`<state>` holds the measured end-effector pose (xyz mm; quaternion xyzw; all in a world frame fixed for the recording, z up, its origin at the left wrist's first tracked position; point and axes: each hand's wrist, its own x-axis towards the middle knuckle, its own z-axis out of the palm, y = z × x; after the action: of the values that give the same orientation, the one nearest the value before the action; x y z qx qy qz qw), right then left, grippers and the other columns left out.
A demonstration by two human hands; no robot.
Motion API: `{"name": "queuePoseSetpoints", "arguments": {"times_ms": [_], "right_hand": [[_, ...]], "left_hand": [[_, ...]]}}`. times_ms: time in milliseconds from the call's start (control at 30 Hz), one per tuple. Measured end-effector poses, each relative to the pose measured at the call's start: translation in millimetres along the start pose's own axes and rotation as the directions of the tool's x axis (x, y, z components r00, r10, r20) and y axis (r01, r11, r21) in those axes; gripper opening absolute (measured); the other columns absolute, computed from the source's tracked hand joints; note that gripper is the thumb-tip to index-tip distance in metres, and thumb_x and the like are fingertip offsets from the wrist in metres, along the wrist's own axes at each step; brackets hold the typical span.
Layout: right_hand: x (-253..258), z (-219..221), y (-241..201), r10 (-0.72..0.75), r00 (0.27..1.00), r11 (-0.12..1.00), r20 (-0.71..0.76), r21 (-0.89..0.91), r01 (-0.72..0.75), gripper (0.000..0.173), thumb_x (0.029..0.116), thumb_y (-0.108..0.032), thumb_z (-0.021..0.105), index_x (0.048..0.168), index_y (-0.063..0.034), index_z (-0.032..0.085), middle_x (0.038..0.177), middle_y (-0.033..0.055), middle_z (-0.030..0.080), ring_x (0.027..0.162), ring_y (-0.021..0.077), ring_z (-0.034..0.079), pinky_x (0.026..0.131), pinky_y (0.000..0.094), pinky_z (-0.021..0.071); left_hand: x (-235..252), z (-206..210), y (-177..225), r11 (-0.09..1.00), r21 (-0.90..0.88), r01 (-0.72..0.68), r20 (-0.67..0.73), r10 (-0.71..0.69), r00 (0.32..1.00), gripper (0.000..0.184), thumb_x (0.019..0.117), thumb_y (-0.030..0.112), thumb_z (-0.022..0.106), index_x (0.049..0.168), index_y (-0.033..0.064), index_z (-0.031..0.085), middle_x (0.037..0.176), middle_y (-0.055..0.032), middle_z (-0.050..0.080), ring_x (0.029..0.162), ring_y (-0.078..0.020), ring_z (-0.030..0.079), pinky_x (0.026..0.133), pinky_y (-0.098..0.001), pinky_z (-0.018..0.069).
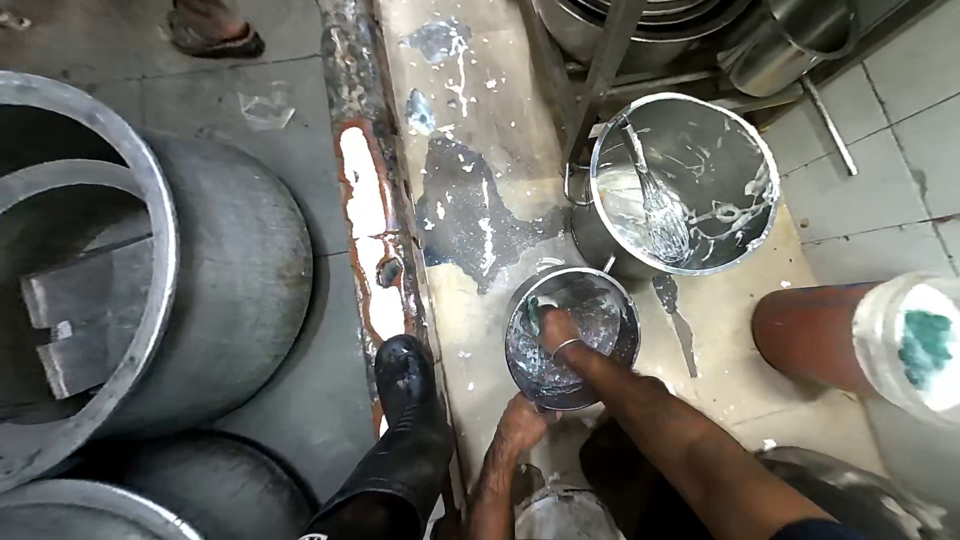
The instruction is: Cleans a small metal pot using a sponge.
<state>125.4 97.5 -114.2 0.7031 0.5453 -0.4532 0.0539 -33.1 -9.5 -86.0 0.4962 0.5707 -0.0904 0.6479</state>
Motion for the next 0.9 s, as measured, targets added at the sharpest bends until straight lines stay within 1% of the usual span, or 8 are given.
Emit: {"name": "queuePoseSetpoints", "arguments": {"times_ms": [167,267,367,433,533,700,800,900], "right_hand": [[28,3,18,-0.362,0.927,0.698,0.097,-0.632,0.338,0.023,0.0977,-0.001,0.055,0.113,-0.0002,0.072,0.140,0.0202,0.060,0.132,0.0391,0.055,0.108,0.0570,0.0447],[27,7,13,-0.245,0.967,0.801,0.071,-0.548,0.243,0.023,0.0984,-0.002,0.055,0.114,0.0018,0.071,0.137,0.0206,0.062,0.132,0.0390,0.055,0.106,0.0550,0.0465],[24,-6,-7,0.084,0.996,0.984,0.030,-0.160,-0.078,0.032,0.0964,-0.017,0.064,0.121,0.0024,0.069,0.135,0.0240,0.063,0.129,0.0415,0.058,0.103,0.0599,0.0496],[29,-21,-9,0.224,0.971,0.964,0.090,0.127,-0.234,0.037,0.0973,-0.024,0.066,0.125,0.0009,0.067,0.133,0.0258,0.063,0.128,0.0418,0.060,0.105,0.0615,0.0480],[34,-24,0,0.138,0.971,0.908,0.197,0.365,-0.203,0.034,0.0979,-0.019,0.065,0.125,0.0010,0.068,0.126,0.0265,0.067,0.120,0.0404,0.063,0.103,0.0608,0.0488],[9,-36,-16,-0.009,0.987,0.974,0.159,-0.223,0.045,0.027,0.0983,-0.012,0.061,0.120,-0.0002,0.070,0.131,0.0245,0.065,0.124,0.0432,0.061,0.099,0.0626,0.0503],[28,-26,-8,-0.116,0.992,0.888,0.052,-0.441,0.127,0.028,0.1009,-0.005,0.054,0.125,-0.0007,0.069,0.142,0.0245,0.057,0.134,0.0436,0.053,0.106,0.0603,0.0469],[37,-7,-3,-0.068,0.997,0.928,-0.033,-0.370,0.051,0.027,0.0999,-0.006,0.056,0.122,0.0021,0.069,0.140,0.0250,0.059,0.134,0.0436,0.052,0.107,0.0600,0.0463]], "left_hand": [[-3,-14,8,0.992,0.123,0.035,-0.001,-0.035,0.999,0.055,0.0846,0.044,0.079,0.124,0.0075,0.069,0.119,-0.0119,0.072,0.115,-0.0238,0.068,0.105,-0.0487,0.0519],[-1,-10,4,0.993,0.115,0.038,0.021,-0.041,0.999,0.057,0.0842,0.043,0.079,0.127,0.0070,0.067,0.121,-0.0123,0.071,0.117,-0.0239,0.067,0.106,-0.0485,0.0512],[-2,-8,0,1.000,0.004,0.025,0.009,-0.025,1.000,0.059,0.0830,0.036,0.083,0.129,0.0052,0.065,0.122,-0.0119,0.071,0.116,-0.0201,0.068,0.106,-0.0436,0.0517],[-5,-13,4,0.999,-0.050,0.014,-0.005,-0.014,1.000,0.055,0.0849,0.032,0.083,0.129,0.0047,0.065,0.120,-0.0120,0.071,0.109,-0.0189,0.069,0.102,-0.0415,0.0538],[-9,-18,2,0.994,-0.108,0.019,-0.031,-0.023,0.999,0.051,0.0855,0.029,0.084,0.126,0.0049,0.065,0.108,-0.0101,0.072,0.087,-0.0163,0.069,0.085,-0.0383,0.0579],[-11,-19,5,0.991,-0.132,0.021,-0.033,-0.025,0.999,0.044,0.0868,0.025,0.083,0.122,0.0052,0.066,0.098,-0.0080,0.070,0.070,-0.0135,0.063,0.069,-0.0345,0.0559],[-6,-19,16,0.996,-0.084,0.003,-0.041,-0.007,0.999,0.048,0.0868,0.028,0.082,0.125,0.0038,0.066,0.111,-0.0114,0.072,0.094,-0.0182,0.071,0.092,-0.0404,0.0574],[0,-16,16,0.999,-0.032,-0.006,-0.009,0.006,1.000,0.052,0.0863,0.033,0.081,0.128,0.0044,0.065,0.119,-0.0117,0.071,0.110,-0.0193,0.069,0.104,-0.0424,0.0528]]}}
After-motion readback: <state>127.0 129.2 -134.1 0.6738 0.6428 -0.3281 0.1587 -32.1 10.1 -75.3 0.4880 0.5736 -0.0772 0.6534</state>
